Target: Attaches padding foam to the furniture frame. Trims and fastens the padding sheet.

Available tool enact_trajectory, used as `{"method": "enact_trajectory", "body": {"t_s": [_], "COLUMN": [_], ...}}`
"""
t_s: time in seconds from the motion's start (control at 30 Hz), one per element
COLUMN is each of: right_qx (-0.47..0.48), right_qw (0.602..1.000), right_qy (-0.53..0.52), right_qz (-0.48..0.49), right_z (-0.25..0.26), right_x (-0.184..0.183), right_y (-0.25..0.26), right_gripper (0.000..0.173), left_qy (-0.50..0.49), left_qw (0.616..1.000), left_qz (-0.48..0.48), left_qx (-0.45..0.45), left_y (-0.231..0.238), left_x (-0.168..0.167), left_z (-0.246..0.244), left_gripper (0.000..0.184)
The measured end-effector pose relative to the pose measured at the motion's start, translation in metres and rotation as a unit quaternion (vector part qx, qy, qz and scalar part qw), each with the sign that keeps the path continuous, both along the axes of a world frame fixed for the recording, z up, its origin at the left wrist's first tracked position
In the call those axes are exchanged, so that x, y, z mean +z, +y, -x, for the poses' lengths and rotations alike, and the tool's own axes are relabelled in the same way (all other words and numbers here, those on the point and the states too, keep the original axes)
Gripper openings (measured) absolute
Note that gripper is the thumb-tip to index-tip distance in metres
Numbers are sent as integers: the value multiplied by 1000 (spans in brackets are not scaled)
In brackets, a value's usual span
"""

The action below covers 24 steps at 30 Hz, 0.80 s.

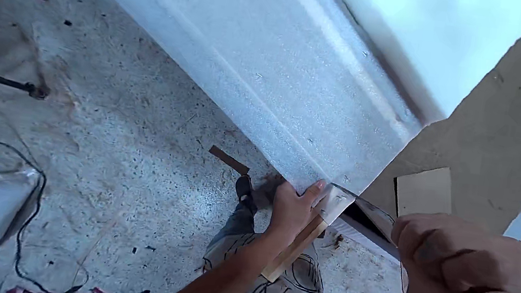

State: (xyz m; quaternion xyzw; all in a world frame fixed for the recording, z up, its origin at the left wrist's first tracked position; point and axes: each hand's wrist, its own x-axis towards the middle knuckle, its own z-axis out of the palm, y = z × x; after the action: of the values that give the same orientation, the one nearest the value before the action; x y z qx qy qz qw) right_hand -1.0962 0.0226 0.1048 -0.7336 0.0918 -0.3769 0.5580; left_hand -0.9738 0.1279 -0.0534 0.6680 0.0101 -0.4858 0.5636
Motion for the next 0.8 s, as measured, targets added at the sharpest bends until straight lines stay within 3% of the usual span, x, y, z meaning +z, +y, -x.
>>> {"method": "enact_trajectory", "body": {"t_s": [0.17, 0.27, 0.43, 0.6, 0.8], "right_qx": [94, 142, 136, 121, 128], "right_qw": [994, 982, 976, 958, 961], "right_qy": [41, 65, 66, 161, 159], "right_qz": [31, 102, 156, 202, 187], "right_z": [7, 0, -34, -121, -230], "right_x": [-2, -28, -42, -102, -108], "right_y": [-27, -37, -46, -54, -53], "right_gripper": [45, 36, 31, 40, 41], "left_qy": [0, -22, 3, -21, 37], "left_qw": [1000, 999, 999, 999, 999], "left_qz": [-4, -30, 8, -20, -27], "left_qx": [3, 4, 43, 22, 8], "left_y": [2, 5, 7, 8, 8], "left_x": [6, 4, -6, -2, -15], "left_z": [5, 10, 8, 5, -2], "left_gripper": [33, 32, 27, 22, 29]}}
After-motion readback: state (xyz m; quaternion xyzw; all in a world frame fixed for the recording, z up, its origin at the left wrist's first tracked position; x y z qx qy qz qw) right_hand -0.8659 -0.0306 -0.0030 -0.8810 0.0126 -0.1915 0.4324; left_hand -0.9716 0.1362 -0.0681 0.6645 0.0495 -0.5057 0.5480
